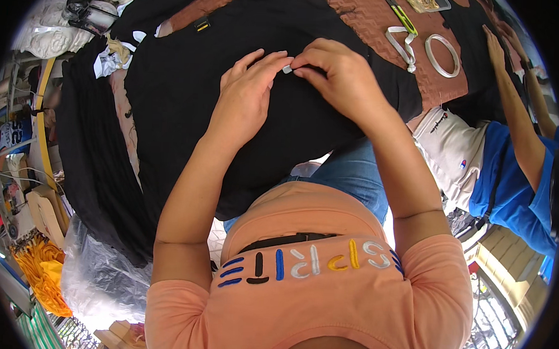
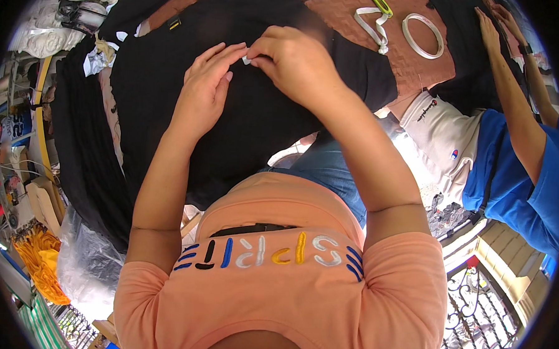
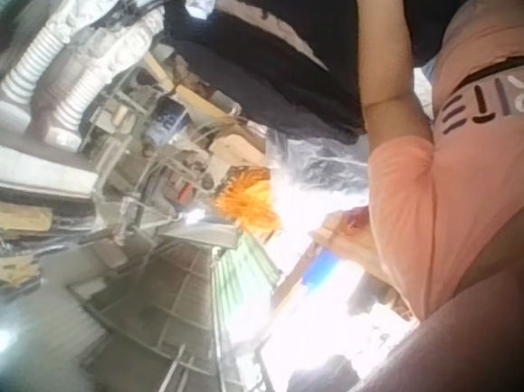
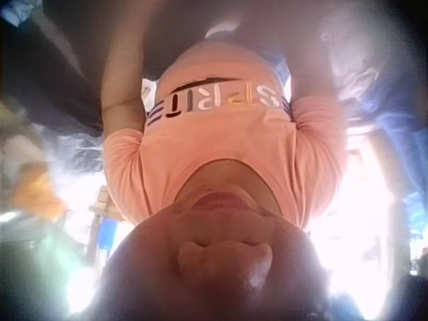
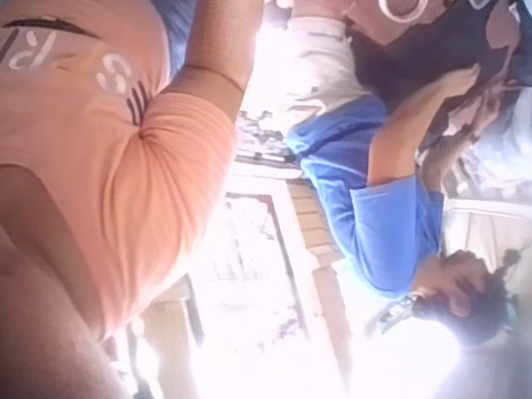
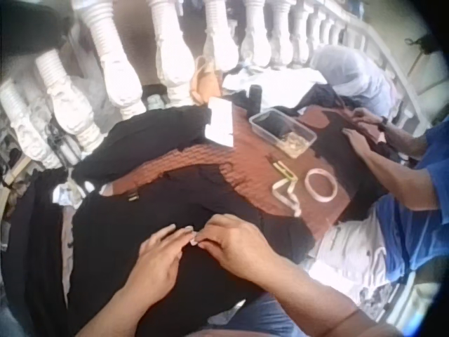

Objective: The person attaches white tags to black garments using a plastic tagging fastener and a tagging tool.

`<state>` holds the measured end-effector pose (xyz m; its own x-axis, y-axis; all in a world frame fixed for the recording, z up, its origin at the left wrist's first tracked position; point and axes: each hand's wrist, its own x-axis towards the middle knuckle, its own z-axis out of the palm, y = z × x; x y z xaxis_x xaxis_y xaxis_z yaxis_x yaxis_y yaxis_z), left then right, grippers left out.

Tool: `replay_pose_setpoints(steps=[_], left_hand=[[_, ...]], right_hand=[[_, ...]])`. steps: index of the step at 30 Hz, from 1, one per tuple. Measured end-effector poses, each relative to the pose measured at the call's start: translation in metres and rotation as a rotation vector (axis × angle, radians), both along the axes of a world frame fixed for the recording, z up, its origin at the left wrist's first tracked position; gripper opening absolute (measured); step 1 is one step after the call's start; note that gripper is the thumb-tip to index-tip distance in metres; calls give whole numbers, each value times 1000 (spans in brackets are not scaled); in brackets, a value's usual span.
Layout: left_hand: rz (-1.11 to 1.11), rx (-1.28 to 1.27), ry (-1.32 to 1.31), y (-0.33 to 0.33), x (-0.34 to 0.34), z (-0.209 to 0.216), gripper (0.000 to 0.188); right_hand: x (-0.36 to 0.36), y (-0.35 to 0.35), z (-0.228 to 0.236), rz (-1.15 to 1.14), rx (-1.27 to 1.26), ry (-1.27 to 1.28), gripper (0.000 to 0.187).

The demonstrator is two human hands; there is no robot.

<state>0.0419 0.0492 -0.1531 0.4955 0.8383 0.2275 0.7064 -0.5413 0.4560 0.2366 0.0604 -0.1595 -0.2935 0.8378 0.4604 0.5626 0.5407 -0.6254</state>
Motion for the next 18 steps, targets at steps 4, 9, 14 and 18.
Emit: replay_pose_setpoints(steps=[4, 9, 14, 18], left_hand=[[15, -33, 22, 0, 0, -6, 47], [14, -22, 42, 1, -2, -8, 47], [-1, 4, 70, 4, -5, -11, 43], [-9, 112, 207, 5, -8, -9, 40]], right_hand=[[-4, 3, -13, -60, 36, -43, 8], [-6, 4, -20, -47, 97, -73, 8], [-10, 4, -22, -54, 156, -115, 8], [-10, 4, -22, -49, 157, -89, 8]])
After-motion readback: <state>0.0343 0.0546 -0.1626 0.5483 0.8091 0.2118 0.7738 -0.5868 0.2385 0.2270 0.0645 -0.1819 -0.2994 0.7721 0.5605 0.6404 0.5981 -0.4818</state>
